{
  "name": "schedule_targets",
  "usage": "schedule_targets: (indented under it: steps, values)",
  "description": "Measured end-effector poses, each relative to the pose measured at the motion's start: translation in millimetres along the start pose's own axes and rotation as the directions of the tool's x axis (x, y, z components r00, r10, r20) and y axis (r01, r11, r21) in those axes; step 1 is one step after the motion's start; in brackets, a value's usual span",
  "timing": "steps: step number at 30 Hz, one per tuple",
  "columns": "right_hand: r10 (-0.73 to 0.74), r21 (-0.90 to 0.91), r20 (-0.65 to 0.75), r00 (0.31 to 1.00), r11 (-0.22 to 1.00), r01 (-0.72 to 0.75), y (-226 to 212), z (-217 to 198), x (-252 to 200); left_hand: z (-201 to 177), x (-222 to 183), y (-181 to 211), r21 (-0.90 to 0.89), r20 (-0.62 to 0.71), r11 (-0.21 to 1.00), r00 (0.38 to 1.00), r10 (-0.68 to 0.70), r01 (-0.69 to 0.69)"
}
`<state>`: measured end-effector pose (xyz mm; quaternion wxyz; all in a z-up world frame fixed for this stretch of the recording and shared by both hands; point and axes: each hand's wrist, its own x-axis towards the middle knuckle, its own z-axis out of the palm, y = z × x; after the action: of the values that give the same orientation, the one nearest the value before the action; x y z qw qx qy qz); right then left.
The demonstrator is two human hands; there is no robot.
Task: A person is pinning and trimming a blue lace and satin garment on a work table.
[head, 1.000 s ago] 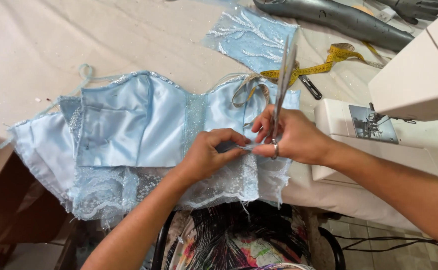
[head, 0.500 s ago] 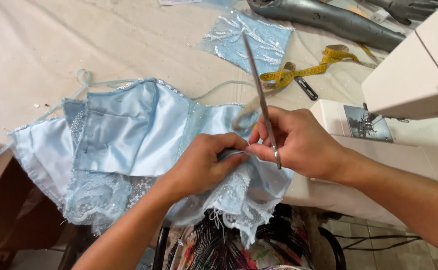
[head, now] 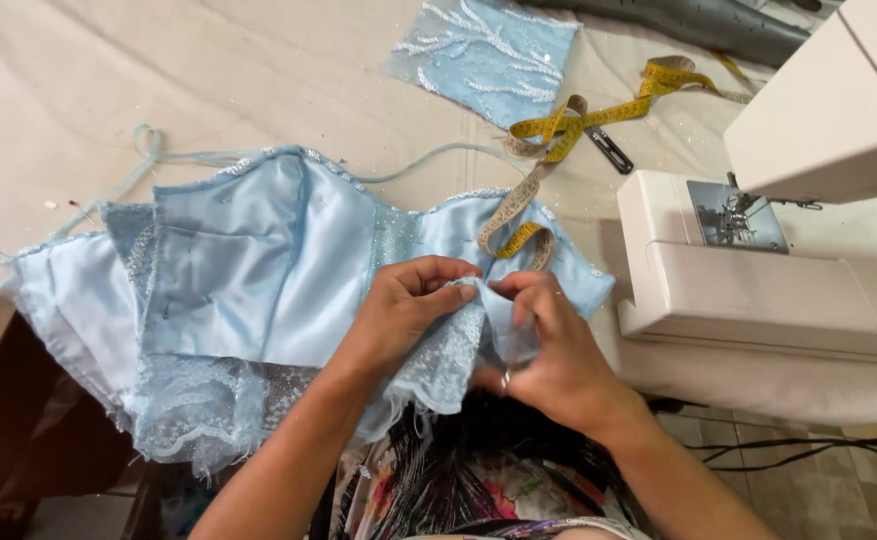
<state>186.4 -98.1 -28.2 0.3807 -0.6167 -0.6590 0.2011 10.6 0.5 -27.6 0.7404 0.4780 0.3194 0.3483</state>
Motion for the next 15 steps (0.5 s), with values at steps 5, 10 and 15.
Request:
schedule_targets:
  steps: [5, 10, 15]
  values:
    - [0.065, -0.012, -0.156, 0.986, 0.998, -0.067, 29, 25, 14, 0, 1, 5, -0.127, -0.101, 0.992, 0.995, -0.001, -0.012]
    - [0.055, 0.016, -0.226, 0.973, 0.999, -0.052, 40, 27, 18, -7, 6, 0, -0.091, -0.065, 0.987, 0.99, 0.123, -0.129]
    - [0.03, 0.066, -0.26, 0.965, 0.998, -0.013, 30, 28, 21, -3, -1, 6, -0.046, -0.056, 0.983, 0.983, 0.175, -0.177]
